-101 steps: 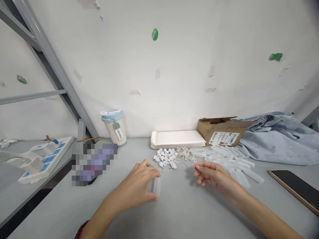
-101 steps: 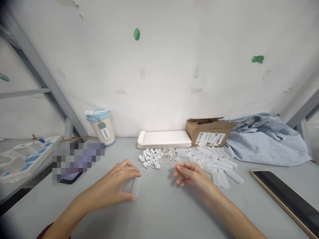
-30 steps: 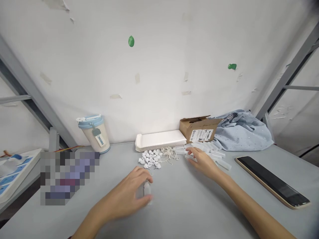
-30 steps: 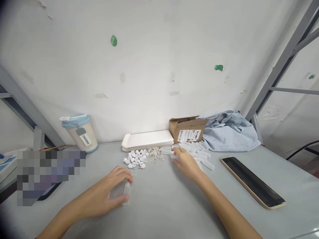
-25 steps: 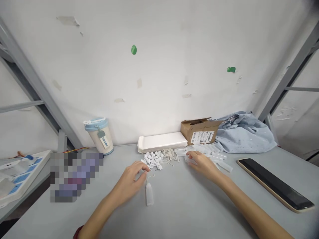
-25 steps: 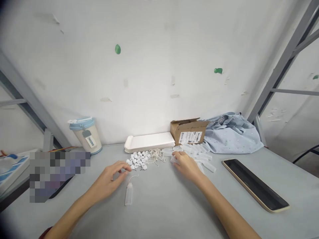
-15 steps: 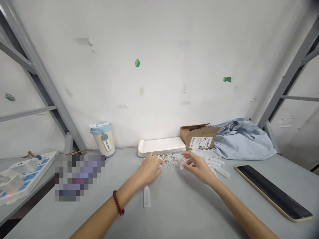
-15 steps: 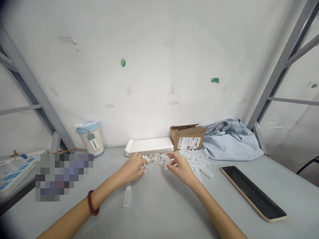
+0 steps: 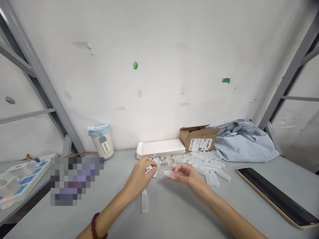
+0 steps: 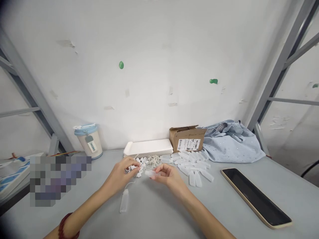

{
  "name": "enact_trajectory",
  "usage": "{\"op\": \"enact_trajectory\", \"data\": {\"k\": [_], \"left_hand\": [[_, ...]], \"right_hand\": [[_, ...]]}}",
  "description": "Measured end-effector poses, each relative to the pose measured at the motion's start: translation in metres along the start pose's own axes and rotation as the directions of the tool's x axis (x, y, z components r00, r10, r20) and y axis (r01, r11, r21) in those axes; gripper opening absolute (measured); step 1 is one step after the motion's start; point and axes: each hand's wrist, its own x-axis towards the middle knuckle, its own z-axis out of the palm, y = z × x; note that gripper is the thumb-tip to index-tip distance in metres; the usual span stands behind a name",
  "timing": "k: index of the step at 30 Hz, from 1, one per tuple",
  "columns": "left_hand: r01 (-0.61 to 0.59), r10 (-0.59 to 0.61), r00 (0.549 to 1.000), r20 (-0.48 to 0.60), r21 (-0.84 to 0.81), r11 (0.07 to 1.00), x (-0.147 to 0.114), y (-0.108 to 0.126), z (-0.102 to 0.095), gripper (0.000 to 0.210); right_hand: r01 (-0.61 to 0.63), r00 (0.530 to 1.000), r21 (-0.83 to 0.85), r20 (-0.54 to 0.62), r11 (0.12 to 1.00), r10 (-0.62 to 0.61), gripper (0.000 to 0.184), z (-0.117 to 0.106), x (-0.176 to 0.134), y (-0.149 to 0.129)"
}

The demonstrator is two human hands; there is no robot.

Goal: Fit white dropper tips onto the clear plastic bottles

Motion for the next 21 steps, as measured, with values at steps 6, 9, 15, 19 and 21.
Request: {"op": "enact_trajectory", "data": {"k": [6, 9, 15, 19, 21], "left_hand": [[0.126, -0.121, 0.992, 0.036, -0.332, 0.935, -0.022, -0.006, 0.0, 0.017], [0.173, -0.151, 0.985, 0.086, -0.422, 0.89, -0.029, -0.005, 0.003, 0.017], [0.178, -0.151, 0.984, 0.096, -0.472, 0.863, -0.038, 0.0, 0.006, 0.016], [0.054, -0.034, 0.998, 0.057, -0.418, 0.907, -0.043, -0.001, 0.008, 0.02], [-0.072, 0.08, 0.997, 0.009, -0.338, 0.938, -0.046, -0.001, 0.011, 0.026]], "right_hand": [[-0.036, 0.999, 0.067, 0.027, 0.997, 0.035, 0.027, 0.013, -0.004, 0.01], [-0.043, 0.996, 0.078, 0.081, 0.996, 0.037, 0.027, 0.019, -0.008, 0.013], [-0.079, 0.983, 0.092, 0.172, 0.993, 0.062, 0.024, 0.024, -0.011, 0.016], [-0.07, 0.979, 0.058, 0.198, 0.996, 0.058, 0.025, 0.024, -0.011, 0.02], [-0.043, 0.98, 0.006, 0.195, 0.999, 0.041, 0.026, 0.024, -0.011, 0.023]]}}
